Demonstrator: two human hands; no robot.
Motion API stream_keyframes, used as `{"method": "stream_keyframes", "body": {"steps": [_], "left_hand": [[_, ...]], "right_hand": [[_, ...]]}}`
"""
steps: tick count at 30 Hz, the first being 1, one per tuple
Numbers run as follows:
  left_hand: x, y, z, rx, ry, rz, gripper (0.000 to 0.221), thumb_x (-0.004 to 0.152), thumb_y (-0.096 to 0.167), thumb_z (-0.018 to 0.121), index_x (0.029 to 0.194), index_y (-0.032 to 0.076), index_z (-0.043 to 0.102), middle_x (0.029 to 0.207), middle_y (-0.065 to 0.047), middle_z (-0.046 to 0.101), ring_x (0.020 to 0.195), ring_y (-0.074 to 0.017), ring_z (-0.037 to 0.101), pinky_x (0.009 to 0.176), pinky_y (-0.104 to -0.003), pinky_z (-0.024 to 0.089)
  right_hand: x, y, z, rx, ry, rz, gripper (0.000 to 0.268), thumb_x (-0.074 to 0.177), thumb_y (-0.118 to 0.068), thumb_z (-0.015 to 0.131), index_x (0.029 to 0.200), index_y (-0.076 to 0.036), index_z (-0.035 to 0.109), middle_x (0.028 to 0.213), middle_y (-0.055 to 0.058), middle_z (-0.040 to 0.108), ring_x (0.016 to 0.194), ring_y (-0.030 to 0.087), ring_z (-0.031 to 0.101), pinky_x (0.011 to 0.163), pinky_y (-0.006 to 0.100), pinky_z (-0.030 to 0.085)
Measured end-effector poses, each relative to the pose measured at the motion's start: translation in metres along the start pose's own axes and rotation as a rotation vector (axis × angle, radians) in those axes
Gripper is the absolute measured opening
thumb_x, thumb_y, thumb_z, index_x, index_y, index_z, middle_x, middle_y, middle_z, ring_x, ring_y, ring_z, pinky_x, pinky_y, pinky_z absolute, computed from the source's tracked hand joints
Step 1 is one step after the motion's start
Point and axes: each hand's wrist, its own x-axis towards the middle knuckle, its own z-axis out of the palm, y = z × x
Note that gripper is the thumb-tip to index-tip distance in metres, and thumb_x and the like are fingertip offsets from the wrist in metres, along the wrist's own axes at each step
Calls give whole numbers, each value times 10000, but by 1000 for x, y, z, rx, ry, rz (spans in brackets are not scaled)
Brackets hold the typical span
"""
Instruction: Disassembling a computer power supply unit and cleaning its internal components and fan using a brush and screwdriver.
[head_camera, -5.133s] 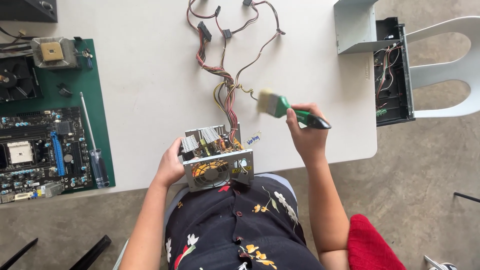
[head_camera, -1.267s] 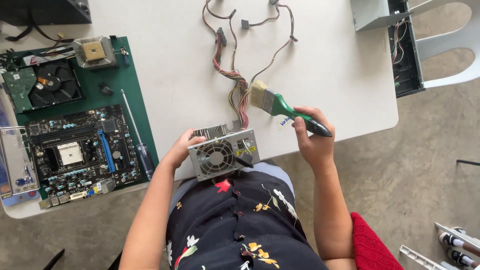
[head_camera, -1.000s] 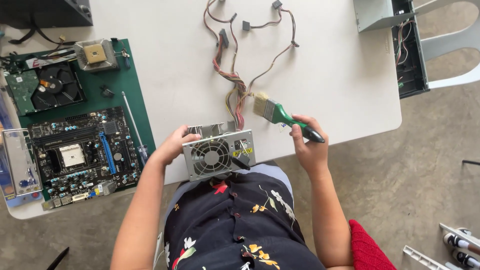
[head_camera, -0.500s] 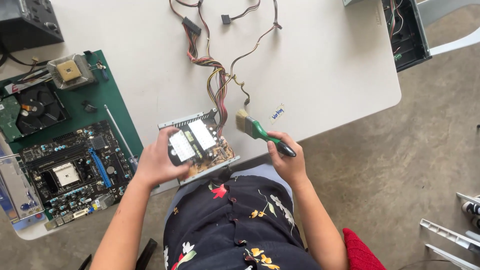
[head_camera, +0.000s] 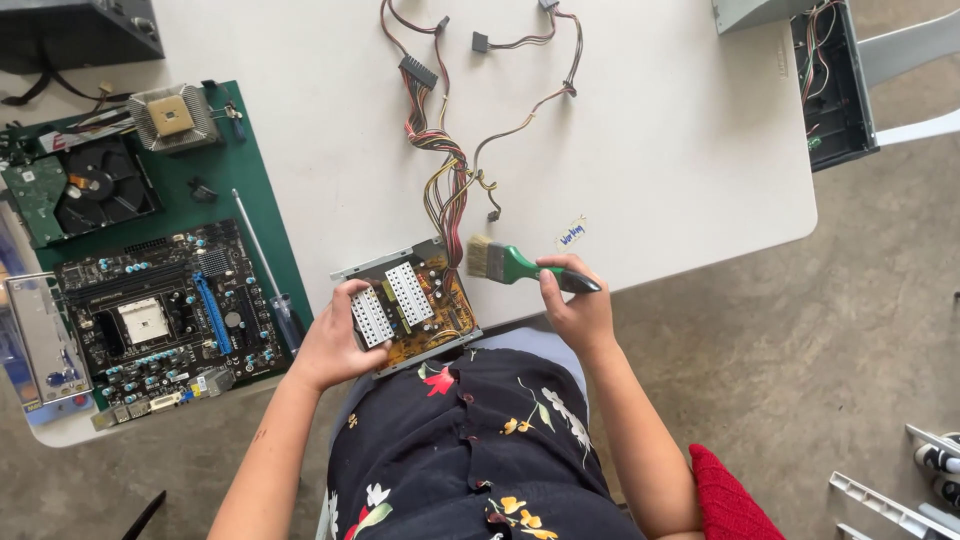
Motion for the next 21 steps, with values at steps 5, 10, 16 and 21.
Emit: {"method": "stream_keyframes", "body": {"steps": [5, 10, 16, 21], "left_hand": [[-1, -8, 10, -74, -37, -81, 923, 660, 288, 858, 1418, 171, 343, 1347, -230, 647, 1134, -495, 700, 914, -599, 565], [-1, -11, 14, -124, -36, -97, 923, 662, 280, 856, 1413, 165, 333, 1389, -244, 621, 1139, -521, 693, 897, -603, 561], [-7, -9, 15, -114, -6, -104, 966, 652, 311, 868, 1460, 197, 350, 1240, -238, 666, 1065, -523, 709, 872, -620, 557], [-10, -6, 15, -93, 15, -126, 975, 628, 335, 891, 1455, 249, 382, 1151, -187, 715, 1018, -483, 742, 862, -575, 581]], "right_hand": [[21, -17, 39, -31, -101, -106, 132, 979, -198, 688, 1069, -221, 783, 872, 83, 799, 861, 315, 784, 814, 418, 615], [35, -58, 35, -409, -97, -390, 60, 922, -256, 756, 980, -255, 773, 783, -16, 783, 773, 234, 785, 821, 337, 578], [27, -52, 22, -590, 82, -459, 53, 864, -308, 722, 880, -320, 672, 686, -128, 630, 675, 137, 697, 801, 274, 549], [30, -75, 19, -456, -112, -232, 310, 839, -8, 627, 1039, -234, 703, 926, 15, 633, 862, 324, 736, 756, 449, 627]]}}
